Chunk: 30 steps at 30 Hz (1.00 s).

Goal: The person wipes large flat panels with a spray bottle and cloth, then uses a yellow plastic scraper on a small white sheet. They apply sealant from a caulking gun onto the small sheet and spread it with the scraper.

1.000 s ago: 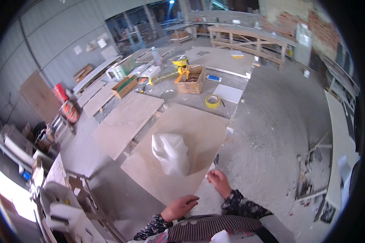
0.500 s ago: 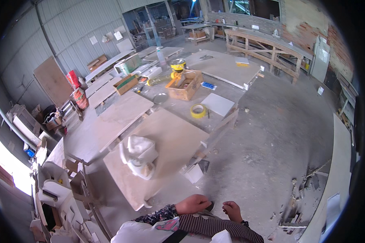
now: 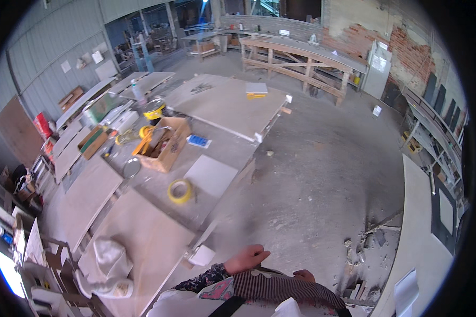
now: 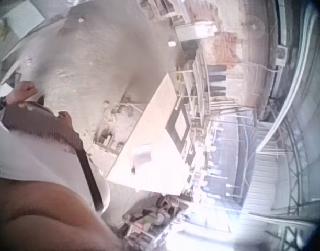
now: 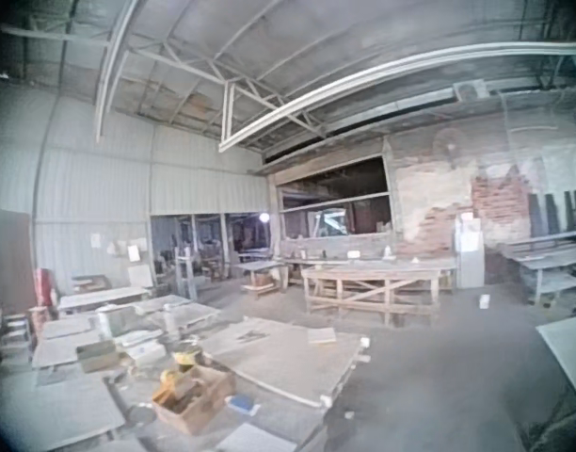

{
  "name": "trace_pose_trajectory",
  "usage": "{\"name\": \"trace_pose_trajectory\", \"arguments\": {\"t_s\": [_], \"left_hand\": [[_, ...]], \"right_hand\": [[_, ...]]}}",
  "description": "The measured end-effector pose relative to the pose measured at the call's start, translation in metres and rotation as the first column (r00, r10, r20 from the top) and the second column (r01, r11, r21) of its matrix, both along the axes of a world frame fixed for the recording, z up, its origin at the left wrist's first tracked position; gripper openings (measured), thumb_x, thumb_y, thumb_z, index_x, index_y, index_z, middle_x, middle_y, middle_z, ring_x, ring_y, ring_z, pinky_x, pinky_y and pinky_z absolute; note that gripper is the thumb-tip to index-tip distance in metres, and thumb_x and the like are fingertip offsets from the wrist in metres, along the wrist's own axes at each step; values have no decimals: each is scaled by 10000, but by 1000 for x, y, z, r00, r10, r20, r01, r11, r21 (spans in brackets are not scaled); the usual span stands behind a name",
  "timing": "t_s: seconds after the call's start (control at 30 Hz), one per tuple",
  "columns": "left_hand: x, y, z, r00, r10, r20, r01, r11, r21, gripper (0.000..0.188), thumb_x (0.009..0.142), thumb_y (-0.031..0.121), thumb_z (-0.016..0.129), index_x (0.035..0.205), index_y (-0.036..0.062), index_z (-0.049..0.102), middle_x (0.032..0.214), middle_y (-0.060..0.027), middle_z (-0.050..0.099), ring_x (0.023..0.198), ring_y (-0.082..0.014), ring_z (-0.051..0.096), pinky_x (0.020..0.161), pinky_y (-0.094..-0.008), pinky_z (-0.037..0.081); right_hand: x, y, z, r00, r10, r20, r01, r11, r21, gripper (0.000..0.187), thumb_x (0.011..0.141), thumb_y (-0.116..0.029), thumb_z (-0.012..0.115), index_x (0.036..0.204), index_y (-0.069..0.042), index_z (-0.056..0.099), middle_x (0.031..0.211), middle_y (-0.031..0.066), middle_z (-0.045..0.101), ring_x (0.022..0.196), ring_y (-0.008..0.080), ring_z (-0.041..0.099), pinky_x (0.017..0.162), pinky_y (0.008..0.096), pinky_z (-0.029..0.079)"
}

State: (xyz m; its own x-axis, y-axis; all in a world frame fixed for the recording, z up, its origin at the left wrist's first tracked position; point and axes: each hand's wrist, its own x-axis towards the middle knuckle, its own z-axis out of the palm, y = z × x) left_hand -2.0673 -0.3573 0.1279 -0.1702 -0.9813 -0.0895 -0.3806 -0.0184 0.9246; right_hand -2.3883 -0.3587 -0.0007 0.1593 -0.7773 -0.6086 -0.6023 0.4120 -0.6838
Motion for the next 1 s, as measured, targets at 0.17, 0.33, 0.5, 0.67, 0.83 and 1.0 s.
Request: {"name": "trace_pose_trajectory", "arguments": {"t_s": [0.17,0.33,0.5,0.67,0.83,1.0], "left_hand": [[-9,-125,-4,997,-3,76,5,1000,-27,400,962,346,574,807,-23,581,685,-163,534,609,-205,486,583,-390,406],[-38,-230,-11,991,-135,-18,136,988,74,396,956,342,584,782,-13,565,677,-152,541,615,-211,486,599,-377,420],[-70,-351,-36,984,-175,29,172,981,89,386,951,332,577,807,-26,572,734,-169,573,665,-220,544,631,-378,442],[-113,-475,-34,998,-63,22,61,994,85,376,938,341,576,865,-26,609,808,-175,617,732,-255,598,666,-386,468],[-126,-581,-9,998,2,57,-11,988,151,369,942,359,572,916,-3,637,848,-165,635,782,-258,617,689,-385,478],[-117,-663,-9,987,157,40,-161,979,129,399,948,399,566,898,8,631,851,-179,630,783,-290,613,695,-396,479]], "right_hand": [[-35,-87,1,999,21,-33,-25,992,-123,294,838,-193,648,1049,9,678,973,142,712,876,200,688,809,309,535],[-39,-161,-55,972,-233,35,230,971,66,299,850,-239,673,1058,-24,689,969,135,714,888,188,685,819,309,528],[-74,-286,-88,987,-153,45,153,988,16,297,881,-237,646,1062,-3,677,934,132,719,902,186,680,833,323,527],[-113,-452,-51,974,-185,134,192,980,-46,296,878,-197,621,1073,25,653,922,151,714,863,198,687,800,325,539],[-128,-610,-14,990,15,143,-3,996,-86,277,882,-172,611,1065,34,640,879,138,708,794,188,678,740,329,539],[-115,-750,-6,973,138,185,-117,986,-119,269,881,-163,608,1062,33,639,895,142,702,789,190,674,725,325,533]]}}
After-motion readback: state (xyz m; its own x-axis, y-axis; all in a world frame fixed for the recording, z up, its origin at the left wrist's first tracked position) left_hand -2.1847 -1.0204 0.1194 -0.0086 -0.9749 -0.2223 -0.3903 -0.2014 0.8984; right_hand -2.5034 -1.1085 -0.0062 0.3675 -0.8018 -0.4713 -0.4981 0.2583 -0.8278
